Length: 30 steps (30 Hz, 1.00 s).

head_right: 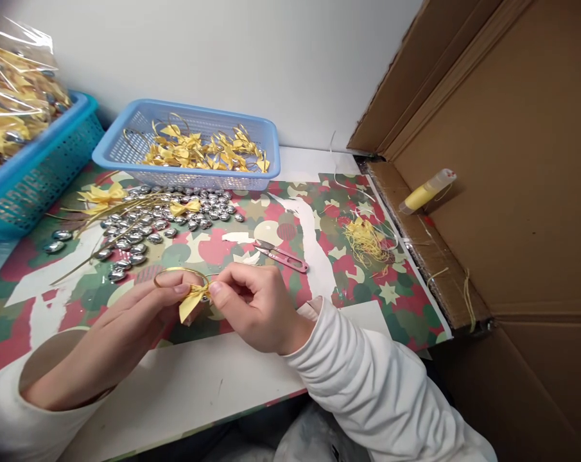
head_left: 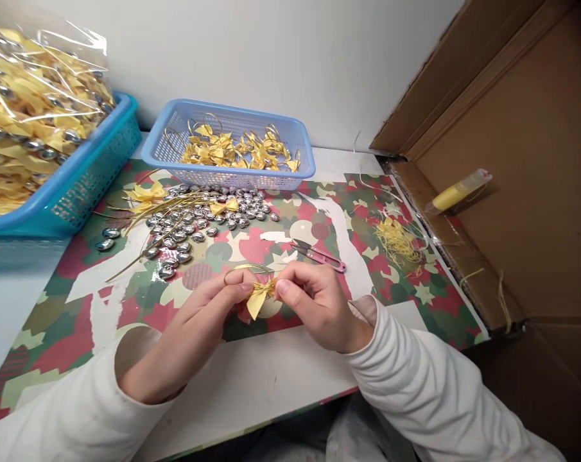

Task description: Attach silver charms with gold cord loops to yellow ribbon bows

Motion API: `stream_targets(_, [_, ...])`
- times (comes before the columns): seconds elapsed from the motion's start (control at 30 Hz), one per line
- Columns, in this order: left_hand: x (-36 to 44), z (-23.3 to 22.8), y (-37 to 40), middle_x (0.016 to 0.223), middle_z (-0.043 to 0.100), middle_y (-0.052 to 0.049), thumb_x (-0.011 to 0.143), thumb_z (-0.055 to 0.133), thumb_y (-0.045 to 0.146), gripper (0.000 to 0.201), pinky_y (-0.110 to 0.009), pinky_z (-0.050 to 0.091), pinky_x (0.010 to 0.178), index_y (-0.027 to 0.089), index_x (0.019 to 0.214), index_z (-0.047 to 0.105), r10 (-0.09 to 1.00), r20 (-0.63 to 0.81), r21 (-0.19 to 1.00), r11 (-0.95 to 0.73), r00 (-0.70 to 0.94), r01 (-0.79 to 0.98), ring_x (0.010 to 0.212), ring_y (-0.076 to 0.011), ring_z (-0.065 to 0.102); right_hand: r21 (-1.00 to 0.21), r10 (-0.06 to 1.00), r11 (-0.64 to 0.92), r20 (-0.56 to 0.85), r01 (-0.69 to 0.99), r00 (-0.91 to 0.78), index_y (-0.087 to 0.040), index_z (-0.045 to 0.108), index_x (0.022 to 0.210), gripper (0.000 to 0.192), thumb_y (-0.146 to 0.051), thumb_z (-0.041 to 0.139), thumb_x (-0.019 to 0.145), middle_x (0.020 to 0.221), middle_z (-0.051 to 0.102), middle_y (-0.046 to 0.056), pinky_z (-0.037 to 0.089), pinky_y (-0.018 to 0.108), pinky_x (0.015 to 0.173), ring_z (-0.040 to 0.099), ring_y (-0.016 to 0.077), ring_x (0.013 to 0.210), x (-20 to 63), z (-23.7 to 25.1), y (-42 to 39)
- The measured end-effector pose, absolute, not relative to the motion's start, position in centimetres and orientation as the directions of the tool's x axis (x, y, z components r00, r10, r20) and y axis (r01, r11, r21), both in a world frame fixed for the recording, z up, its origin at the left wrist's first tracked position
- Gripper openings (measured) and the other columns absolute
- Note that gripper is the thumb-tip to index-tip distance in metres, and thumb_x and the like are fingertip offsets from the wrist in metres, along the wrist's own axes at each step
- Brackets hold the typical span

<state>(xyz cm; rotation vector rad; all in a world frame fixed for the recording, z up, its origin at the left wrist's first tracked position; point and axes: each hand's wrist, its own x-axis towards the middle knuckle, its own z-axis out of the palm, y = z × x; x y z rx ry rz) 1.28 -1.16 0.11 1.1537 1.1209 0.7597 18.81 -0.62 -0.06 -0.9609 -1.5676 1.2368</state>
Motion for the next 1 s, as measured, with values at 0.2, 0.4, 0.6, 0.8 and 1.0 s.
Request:
stream_targets(0.2, [1.31, 0.12, -1.18, 0.064, 0.046, 0.003, 0.09, 0.047, 0.039, 0.03, -0.023, 0.034, 0.047, 0.021, 0.067, 0.053, 0.909, -0.275, 0.961, 0.256, 0.314, 0.101, 0.055, -0.0121, 0.04, -0.903, 0.91, 0.395, 0.359, 0.169, -0.206, -0.02, 0.055, 0.073, 0.01, -0.022, 0.057, 0.083, 0.057, 0.048, -0.005, 0.033, 0.022, 0.047, 0.039, 0.0075, 0.048, 18.66, 0.06, -0.76])
stream_targets(0.4, [1.69, 0.94, -1.44, 0.06, 0.046, 0.003, 0.091, 0.047, 0.035, 0.032, -0.023, 0.038, 0.051, 0.021, 0.064, 0.053, 0.948, -0.085, 0.983, 0.03, 0.306, 0.179, 0.055, -0.012, 0.042, -0.505, 0.637, 0.744, 0.733, 0.438, -0.239, -0.021, 0.064, 0.083, 0.011, -0.011, 0.06, 0.081, 0.056, 0.057, -0.006, 0.037, 0.026, 0.054, 0.05, 0.009, 0.051, 18.44, -0.22, -0.77])
stream_targets(0.6, [1.53, 0.68, -1.62, 0.064, 0.053, 0.002, 0.09, 0.05, 0.03, 0.028, -0.022, 0.044, 0.056, 0.021, 0.064, 0.055, 0.959, -0.053, 0.99, 0.014, 0.277, 0.14, 0.061, -0.013, 0.049, -0.38, 0.557, 0.794, 0.767, 0.474, -0.319, -0.024, 0.066, 0.086, 0.011, -0.015, 0.06, 0.083, 0.057, 0.062, -0.005, 0.037, 0.028, 0.053, 0.054, 0.0098, 0.052, 18.86, -0.47, -0.65])
stream_targets(0.8, [1.26, 0.41, -1.77, 0.068, 0.055, 0.002, 0.092, 0.049, 0.029, 0.025, -0.021, 0.045, 0.06, 0.022, 0.07, 0.059, 0.955, -0.065, 0.991, 0.028, 0.291, 0.131, 0.065, -0.0127, 0.052, -0.339, 0.524, 0.815, 0.777, 0.471, -0.348, -0.022, 0.067, 0.086, 0.01, -0.016, 0.063, 0.081, 0.055, 0.062, -0.005, 0.036, 0.029, 0.052, 0.055, 0.0107, 0.052, 19.12, -0.31, -0.53])
stream_targets(1.0, [1.33, 0.47, -1.84, 0.066, 0.054, 0.002, 0.093, 0.048, 0.03, 0.028, -0.022, 0.043, 0.058, 0.021, 0.068, 0.057, 0.956, -0.056, 0.988, 0.012, 0.289, 0.152, 0.064, -0.0131, 0.051, -0.314, 0.517, 0.818, 0.769, 0.482, -0.376, -0.024, 0.069, 0.086, 0.012, -0.015, 0.062, 0.08, 0.052, 0.059, -0.005, 0.035, 0.03, 0.05, 0.052, 0.011, 0.049, 19.24, -0.08, -0.5])
